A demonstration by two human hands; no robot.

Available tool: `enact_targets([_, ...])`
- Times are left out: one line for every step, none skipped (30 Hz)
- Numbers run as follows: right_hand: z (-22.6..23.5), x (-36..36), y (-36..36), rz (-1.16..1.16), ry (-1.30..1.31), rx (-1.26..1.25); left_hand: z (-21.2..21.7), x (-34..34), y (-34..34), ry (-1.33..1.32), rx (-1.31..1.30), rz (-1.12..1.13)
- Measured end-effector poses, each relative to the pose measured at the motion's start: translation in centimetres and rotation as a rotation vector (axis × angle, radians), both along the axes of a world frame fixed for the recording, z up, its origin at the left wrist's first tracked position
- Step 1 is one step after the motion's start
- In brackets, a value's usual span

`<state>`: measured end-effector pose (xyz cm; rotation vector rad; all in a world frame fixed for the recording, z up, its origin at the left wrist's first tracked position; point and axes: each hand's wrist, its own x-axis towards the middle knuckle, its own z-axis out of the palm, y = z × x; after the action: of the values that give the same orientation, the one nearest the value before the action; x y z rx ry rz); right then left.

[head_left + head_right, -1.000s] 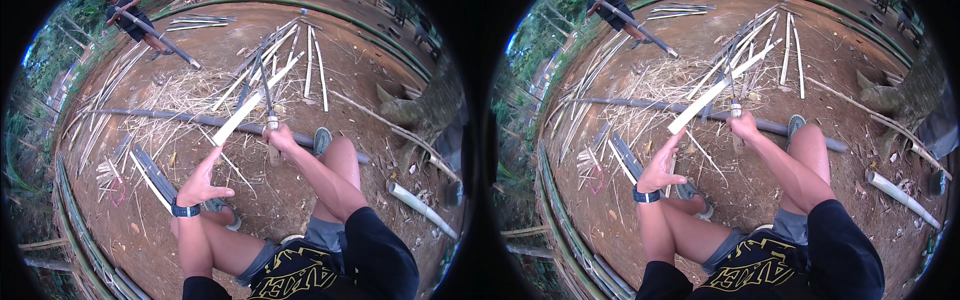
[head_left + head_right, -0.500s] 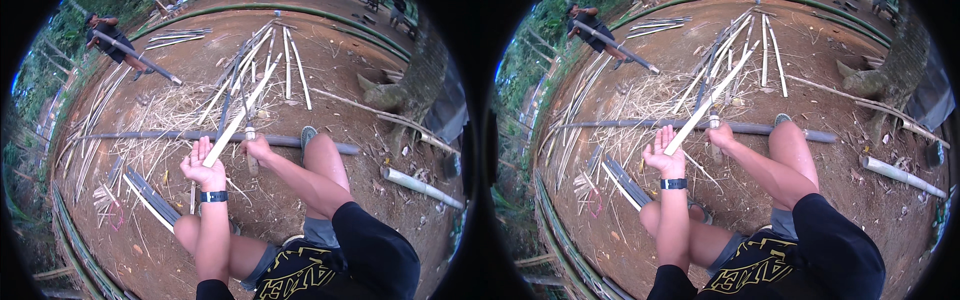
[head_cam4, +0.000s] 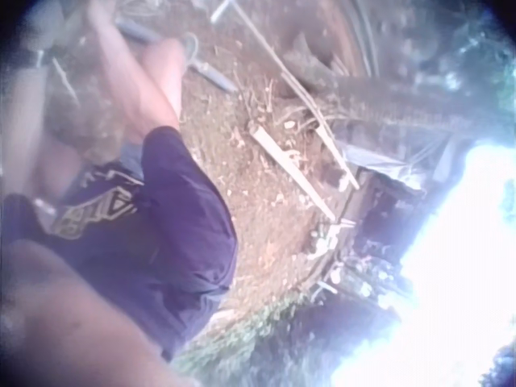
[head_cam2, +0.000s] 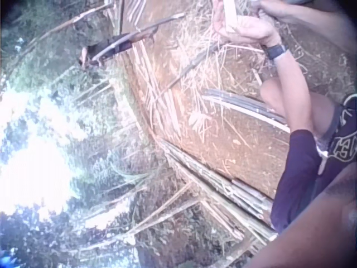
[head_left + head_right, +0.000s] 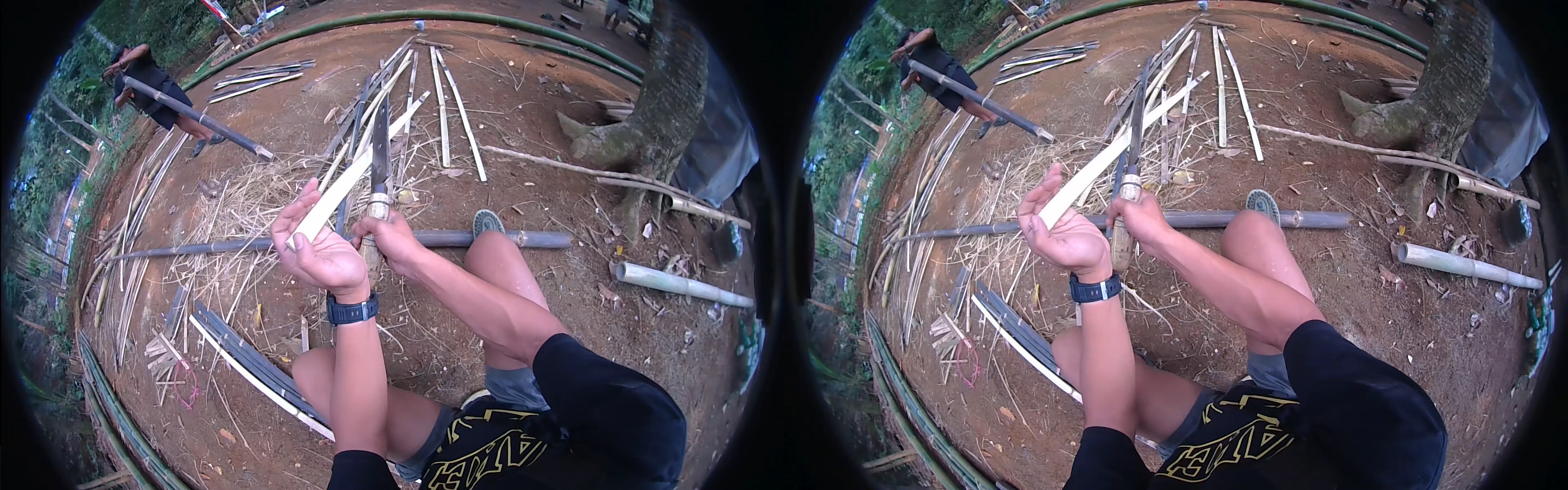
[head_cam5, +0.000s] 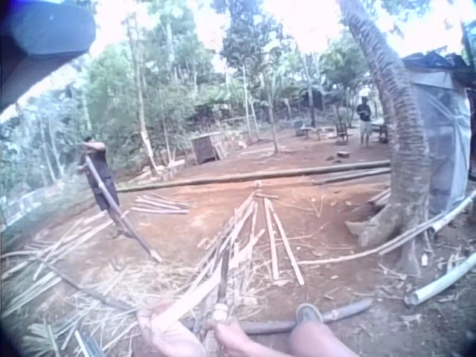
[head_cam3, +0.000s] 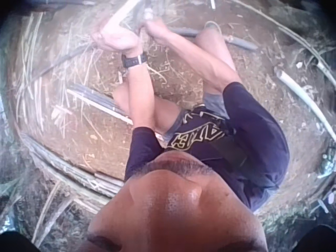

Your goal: The person sits on the ground and uses a machete to split long bamboo poles into thin strips. They hold the bamboo with one hand and strike it with the machete to separate the sections, then peel the strips away. Another person is visible in the background working with similar materials.

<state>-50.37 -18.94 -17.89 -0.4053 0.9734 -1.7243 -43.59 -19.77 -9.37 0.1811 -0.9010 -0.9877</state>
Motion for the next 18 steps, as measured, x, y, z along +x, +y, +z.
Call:
enact_targets([0.2,-0.1,0.3,-0.009,-0.006,0.012,-0.9,0.0,-0.8,-0.111,-0.090,0.051])
enact_targets([0.3,-0.6,0.4,-0.006,0.026,0.018,-0.7,-0.3,-1.2,-0.222,-0.188,0.093])
enact_targets([0.4,-1.0,0.7,-0.001,0.058,0.023,-0.5,-0.7,-1.6,-0.192,-0.249,0.134])
enact_targets([0.5,-1.4,1.0,0.005,0.090,0.028,-0.2,-0.4,-1.9,-0.162,-0.252,0.065])
enact_targets([0.6,-1.6,1.3,0.016,0.161,0.038,0.8,0.2,-2.2,-0.133,-0.255,-0.003])
enact_targets([0.7,-1.7,1.6,0.028,0.232,0.049,1.6,0.3,-2.1,-0.104,-0.258,-0.069])
enact_targets([0.8,-1.7,2.0,0.041,0.303,0.059,2.4,0.4,-1.9,-0.047,-0.255,0.006])
enact_targets([1.5,-1.7,2.7,0.049,0.460,0.051,4.2,1.1,-1.6,-0.042,-0.277,0.045])
enact_targets([2.2,-1.7,3.8,0.059,0.615,0.049,5.6,2.3,-1.4,-0.039,-0.290,0.083])
enact_targets([2.4,-2.2,4.7,0.062,0.777,0.050,7.5,2.9,-1.0,-0.032,-0.317,0.118])
enact_targets([1.5,-2.2,4.7,0.006,0.948,0.055,9.8,3.9,-0.5,-0.031,-0.353,0.162])
enact_targets([2.1,-2.1,5.3,0.042,1.014,0.046,11.3,5.4,-0.1,-0.018,-0.336,0.183])
enact_targets([3.6,-1.5,5.9,0.085,1.073,0.024,12.9,7.3,0.5,-0.013,-0.326,0.214])
enact_targets([4.3,-1.5,6.4,0.112,1.143,0.013,13.4,8.3,0.9,0.008,-0.313,0.229])
enact_targets([4.3,-1.2,6.6,0.145,1.147,0.017,13.0,9.2,1.1,0.044,-0.284,0.226])
enact_targets([4.5,-1.0,6.8,0.166,1.142,0.008,12.2,10.1,1.3,0.080,-0.255,0.222])
enact_targets([4.8,-0.7,7.4,0.193,1.139,0.011,11.3,10.8,1.5,0.120,-0.214,0.219])
enact_targets([4.8,-0.3,7.8,0.220,1.136,0.014,10.8,11.1,1.4,0.108,-0.161,0.321])
